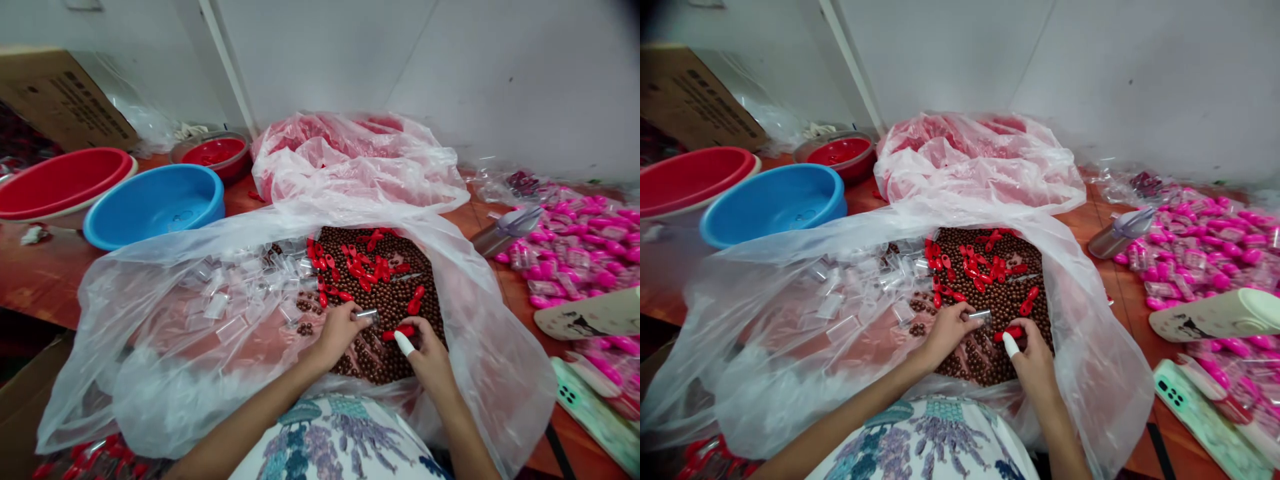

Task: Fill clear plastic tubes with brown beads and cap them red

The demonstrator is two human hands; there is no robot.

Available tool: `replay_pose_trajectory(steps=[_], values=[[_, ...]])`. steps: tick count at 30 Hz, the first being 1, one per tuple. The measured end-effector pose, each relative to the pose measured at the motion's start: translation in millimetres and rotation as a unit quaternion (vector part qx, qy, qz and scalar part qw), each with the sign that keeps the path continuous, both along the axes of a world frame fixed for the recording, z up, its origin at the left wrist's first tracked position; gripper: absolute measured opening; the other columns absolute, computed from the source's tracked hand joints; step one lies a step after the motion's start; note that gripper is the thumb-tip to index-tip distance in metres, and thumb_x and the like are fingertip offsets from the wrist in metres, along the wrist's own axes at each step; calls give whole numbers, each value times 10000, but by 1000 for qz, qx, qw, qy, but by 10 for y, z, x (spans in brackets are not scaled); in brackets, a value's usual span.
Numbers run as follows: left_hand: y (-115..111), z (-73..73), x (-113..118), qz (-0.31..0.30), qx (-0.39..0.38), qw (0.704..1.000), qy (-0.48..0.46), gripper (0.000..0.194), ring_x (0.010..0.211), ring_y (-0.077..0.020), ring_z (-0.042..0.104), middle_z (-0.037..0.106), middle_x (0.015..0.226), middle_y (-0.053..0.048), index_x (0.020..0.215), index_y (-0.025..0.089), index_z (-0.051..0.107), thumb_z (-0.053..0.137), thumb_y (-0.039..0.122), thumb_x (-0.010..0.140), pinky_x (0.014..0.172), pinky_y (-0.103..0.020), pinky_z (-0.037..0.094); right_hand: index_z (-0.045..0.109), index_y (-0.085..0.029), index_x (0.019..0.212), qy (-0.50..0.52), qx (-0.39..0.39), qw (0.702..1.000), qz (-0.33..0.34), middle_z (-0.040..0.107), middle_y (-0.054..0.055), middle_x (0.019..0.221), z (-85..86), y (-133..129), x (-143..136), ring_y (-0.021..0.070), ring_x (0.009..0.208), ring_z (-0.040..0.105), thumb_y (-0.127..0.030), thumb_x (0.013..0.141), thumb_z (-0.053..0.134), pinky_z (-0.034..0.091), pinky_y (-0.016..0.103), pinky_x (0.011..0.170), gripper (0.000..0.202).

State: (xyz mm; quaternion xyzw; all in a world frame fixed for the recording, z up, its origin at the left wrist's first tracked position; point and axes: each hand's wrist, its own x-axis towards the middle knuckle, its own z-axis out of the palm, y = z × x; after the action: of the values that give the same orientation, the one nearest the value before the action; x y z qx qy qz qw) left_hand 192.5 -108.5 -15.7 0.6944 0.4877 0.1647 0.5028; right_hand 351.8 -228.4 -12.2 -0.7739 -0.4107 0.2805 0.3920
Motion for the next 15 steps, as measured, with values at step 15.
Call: replay_pose_trajectory(steps=[15], values=[[60,-67,98,-19,-154,981,-116,238,569,-107,523,546,647,37,877,167,607,646,264,664,534,-214,415,607,-262,1128,-109,-50,983,137,587,55,1004,141,-178,44,217,977,540,-207,832,437,416,362,896,346]])
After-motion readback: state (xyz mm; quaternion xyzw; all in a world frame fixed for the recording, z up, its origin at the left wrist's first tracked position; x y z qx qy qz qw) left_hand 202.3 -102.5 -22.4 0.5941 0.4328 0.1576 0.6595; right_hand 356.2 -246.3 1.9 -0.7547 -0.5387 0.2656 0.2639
